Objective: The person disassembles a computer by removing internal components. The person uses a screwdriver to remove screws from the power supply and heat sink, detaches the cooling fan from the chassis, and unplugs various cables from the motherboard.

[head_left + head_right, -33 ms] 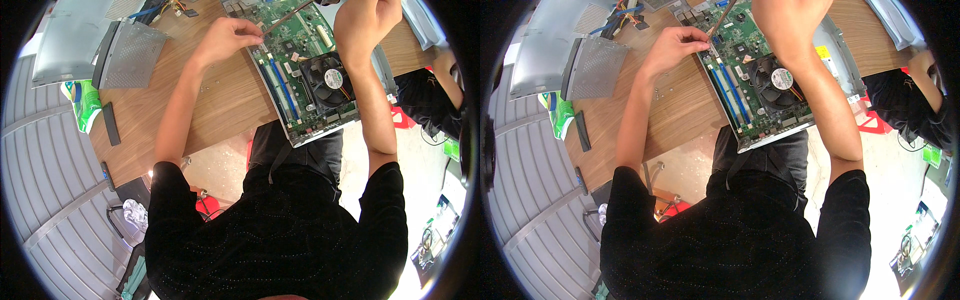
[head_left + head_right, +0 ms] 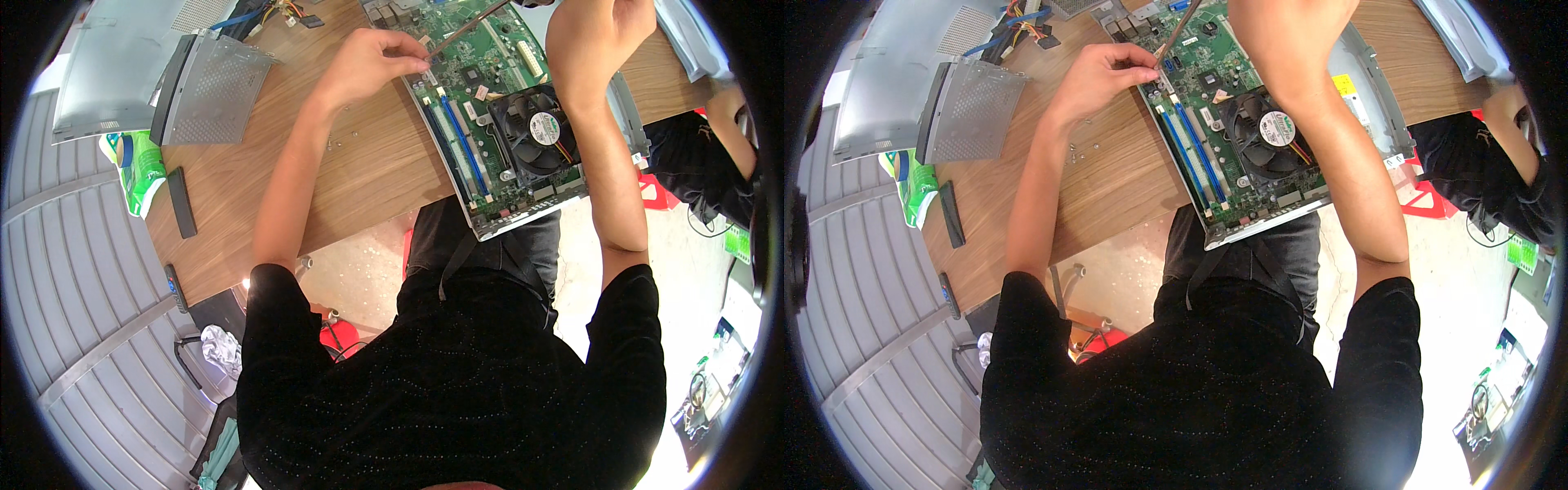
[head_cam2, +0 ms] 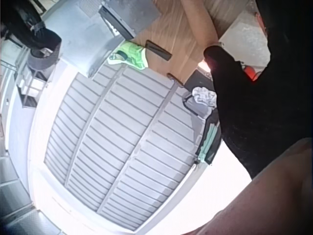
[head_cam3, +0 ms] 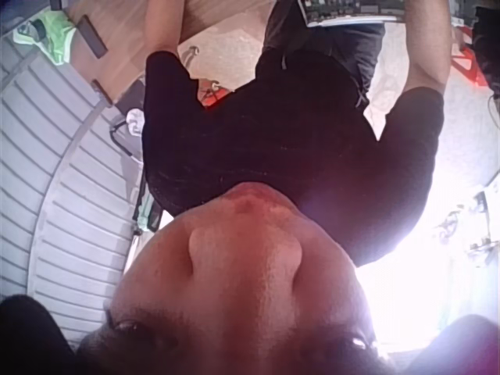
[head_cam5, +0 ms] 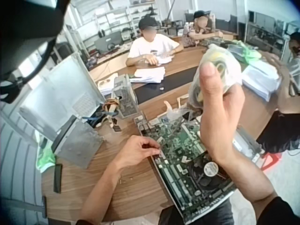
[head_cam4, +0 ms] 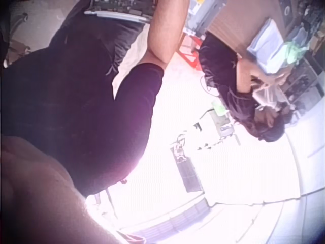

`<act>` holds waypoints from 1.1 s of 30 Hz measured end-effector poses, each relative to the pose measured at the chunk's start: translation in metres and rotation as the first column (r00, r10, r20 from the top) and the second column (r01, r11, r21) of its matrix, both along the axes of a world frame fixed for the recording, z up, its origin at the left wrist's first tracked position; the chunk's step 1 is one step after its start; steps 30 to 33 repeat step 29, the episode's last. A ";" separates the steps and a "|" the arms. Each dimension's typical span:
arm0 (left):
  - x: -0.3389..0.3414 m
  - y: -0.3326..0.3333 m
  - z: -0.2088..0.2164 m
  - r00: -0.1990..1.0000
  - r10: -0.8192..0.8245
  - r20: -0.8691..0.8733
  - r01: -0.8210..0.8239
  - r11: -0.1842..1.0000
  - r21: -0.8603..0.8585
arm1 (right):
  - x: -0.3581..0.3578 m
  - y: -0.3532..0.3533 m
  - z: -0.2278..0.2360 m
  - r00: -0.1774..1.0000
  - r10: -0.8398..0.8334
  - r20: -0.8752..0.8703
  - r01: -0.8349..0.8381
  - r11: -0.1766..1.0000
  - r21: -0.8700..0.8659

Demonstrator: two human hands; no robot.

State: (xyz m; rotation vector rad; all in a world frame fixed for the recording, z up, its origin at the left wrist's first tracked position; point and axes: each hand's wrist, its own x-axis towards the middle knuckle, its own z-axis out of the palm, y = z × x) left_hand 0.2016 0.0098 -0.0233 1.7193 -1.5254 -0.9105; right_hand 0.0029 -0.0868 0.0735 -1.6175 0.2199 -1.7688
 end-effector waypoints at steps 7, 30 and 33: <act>0.001 0.002 -0.018 0.954 -0.162 0.252 0.221 0.949 -0.227 | 0.007 0.024 0.016 0.967 0.071 -0.243 -0.026 0.983 0.183; -0.009 0.001 -0.020 0.850 -0.154 0.504 0.280 0.942 -0.185 | 0.011 0.013 -0.010 0.942 0.117 -0.316 -0.103 0.993 0.059; -0.009 0.001 -0.020 0.850 -0.154 0.504 0.280 0.942 -0.185 | 0.011 0.013 -0.010 0.942 0.117 -0.316 -0.103 0.993 0.059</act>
